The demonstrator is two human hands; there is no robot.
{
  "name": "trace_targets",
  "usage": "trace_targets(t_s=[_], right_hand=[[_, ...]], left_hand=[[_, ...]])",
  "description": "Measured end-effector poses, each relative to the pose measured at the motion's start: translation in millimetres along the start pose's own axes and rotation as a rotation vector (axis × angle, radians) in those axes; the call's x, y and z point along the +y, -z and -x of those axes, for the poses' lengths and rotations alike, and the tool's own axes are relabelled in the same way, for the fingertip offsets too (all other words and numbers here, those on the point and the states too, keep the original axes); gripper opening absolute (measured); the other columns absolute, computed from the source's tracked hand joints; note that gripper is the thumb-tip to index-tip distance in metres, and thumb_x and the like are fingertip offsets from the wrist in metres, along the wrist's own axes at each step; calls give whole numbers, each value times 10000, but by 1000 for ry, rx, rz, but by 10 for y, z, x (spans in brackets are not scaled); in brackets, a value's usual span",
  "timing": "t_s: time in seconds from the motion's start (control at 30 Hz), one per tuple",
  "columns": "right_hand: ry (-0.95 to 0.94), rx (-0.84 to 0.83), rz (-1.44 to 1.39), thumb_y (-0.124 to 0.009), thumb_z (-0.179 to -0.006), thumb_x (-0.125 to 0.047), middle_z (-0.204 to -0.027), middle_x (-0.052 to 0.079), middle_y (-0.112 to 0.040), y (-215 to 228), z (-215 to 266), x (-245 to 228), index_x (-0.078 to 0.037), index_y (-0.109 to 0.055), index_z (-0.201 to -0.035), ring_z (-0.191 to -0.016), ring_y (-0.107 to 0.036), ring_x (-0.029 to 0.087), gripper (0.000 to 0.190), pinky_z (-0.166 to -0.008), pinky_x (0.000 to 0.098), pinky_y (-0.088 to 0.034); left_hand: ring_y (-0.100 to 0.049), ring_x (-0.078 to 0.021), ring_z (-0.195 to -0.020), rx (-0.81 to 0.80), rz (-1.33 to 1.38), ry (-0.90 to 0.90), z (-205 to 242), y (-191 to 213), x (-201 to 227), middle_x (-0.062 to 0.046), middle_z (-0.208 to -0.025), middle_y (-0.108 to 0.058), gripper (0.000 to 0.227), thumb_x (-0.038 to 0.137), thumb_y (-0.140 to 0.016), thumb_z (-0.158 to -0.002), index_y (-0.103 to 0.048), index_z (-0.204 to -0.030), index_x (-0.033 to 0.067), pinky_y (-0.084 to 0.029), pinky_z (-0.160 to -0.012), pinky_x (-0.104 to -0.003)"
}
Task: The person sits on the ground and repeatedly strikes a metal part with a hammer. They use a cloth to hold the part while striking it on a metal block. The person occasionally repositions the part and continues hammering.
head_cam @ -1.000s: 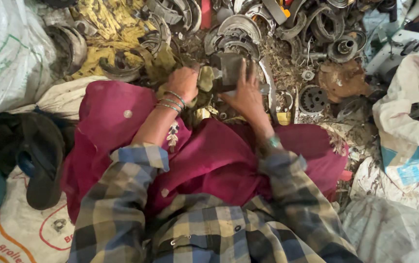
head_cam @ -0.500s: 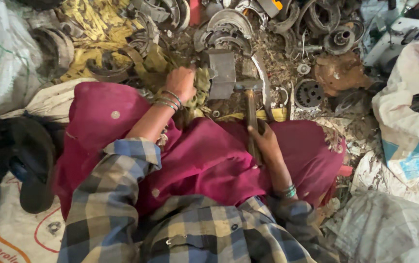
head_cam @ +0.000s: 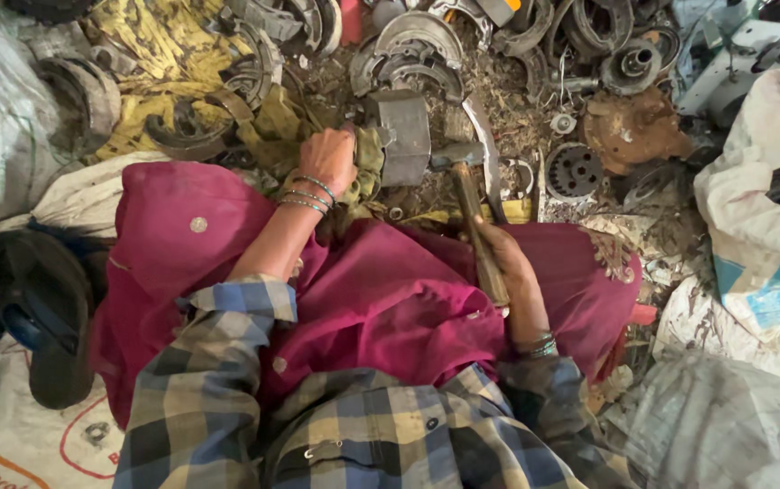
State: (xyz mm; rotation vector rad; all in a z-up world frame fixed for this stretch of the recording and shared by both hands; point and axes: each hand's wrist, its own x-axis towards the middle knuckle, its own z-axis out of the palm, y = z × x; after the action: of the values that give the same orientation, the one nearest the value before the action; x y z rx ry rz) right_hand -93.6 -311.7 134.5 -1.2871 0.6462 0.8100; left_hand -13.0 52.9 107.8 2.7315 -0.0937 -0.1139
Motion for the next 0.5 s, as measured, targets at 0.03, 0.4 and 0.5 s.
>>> trace_targets(t_s=[0.03, 0.4, 0.5], right_hand=[[1, 23, -34, -659, -961, -414, -743, 11, -645, 14, -22, 17, -61, -683, -987, -563, -552, 130, 355, -506, 272, -448], [611, 228, 712, -756, -852, -215, -854, 75, -656, -585, 493, 123, 15, -581, -1174, -722, -644, 171, 432, -621, 337, -537], [737, 360, 869, -778, -871, -208, -899, 139, -721, -785, 853, -34, 39, -527, -1251, -752, -716, 194, 518, -644, 335, -577]], left_hand=[[-741, -398, -849, -22, 1, 2, 21, -11, -3, -209, -878, -745, 231, 99, -768, -719, -728, -940, 44, -603, -741, -481], [-742, -380, -834, -43, 23, 0, 71, 40, 50, -204, -845, -742, 170, 199, -821, -697, -769, -792, 69, -604, -745, -473], [-744, -386, -833, -58, 23, 4, 54, -65, 44, -218, -854, -740, 168, 180, -802, -708, -767, -806, 48, -607, -732, -476]])
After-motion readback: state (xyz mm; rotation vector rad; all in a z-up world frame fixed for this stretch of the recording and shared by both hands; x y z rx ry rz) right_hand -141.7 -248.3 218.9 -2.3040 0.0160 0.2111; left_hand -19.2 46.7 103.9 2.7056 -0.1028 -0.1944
